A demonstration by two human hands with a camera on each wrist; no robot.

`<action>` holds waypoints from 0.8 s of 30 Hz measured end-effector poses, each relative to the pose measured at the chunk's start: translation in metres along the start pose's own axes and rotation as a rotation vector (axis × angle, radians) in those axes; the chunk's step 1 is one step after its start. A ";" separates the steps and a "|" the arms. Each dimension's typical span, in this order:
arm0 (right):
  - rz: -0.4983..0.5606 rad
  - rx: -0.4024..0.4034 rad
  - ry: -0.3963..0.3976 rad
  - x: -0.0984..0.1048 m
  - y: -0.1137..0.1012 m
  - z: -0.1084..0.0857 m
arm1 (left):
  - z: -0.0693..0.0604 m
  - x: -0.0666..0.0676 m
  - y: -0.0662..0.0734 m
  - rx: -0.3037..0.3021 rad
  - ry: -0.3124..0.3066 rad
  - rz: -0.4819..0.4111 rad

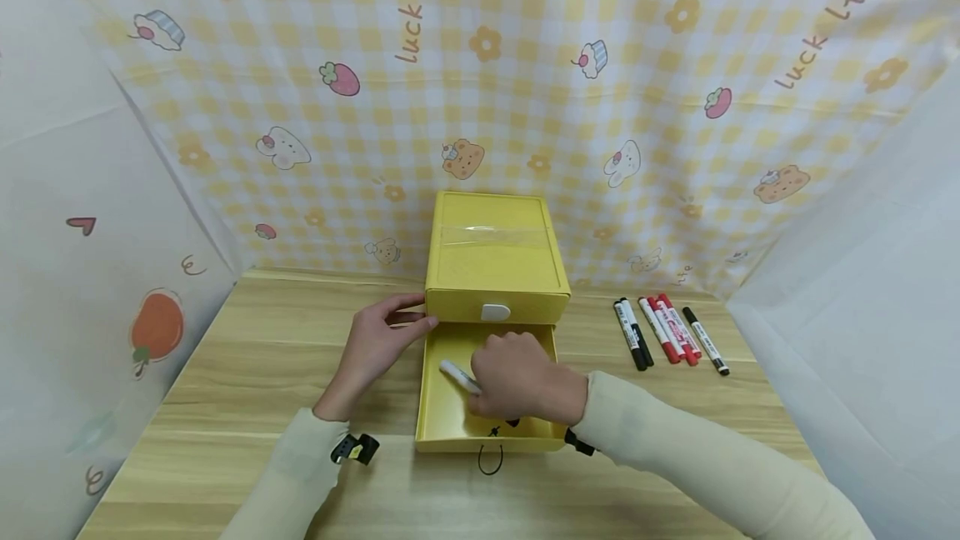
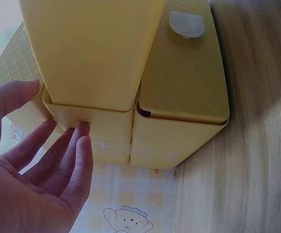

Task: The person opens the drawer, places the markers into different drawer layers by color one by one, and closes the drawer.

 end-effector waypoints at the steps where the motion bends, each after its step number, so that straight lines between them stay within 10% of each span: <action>1: 0.001 0.001 -0.006 -0.001 -0.001 0.000 | 0.000 0.000 0.000 0.000 0.000 -0.001; 24: -0.037 0.036 -0.039 -0.004 -0.013 -0.002 | -0.001 0.001 0.001 0.012 -0.009 0.008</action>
Point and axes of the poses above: each hand's wrist, its own z-axis towards the middle knuckle, its own x-axis out of the back of the hand, y = z × x, the point moved 10 cm from there along z, towards the middle knuckle, and after that the axes turned 1 degree about -y, right-handed, at the moved point
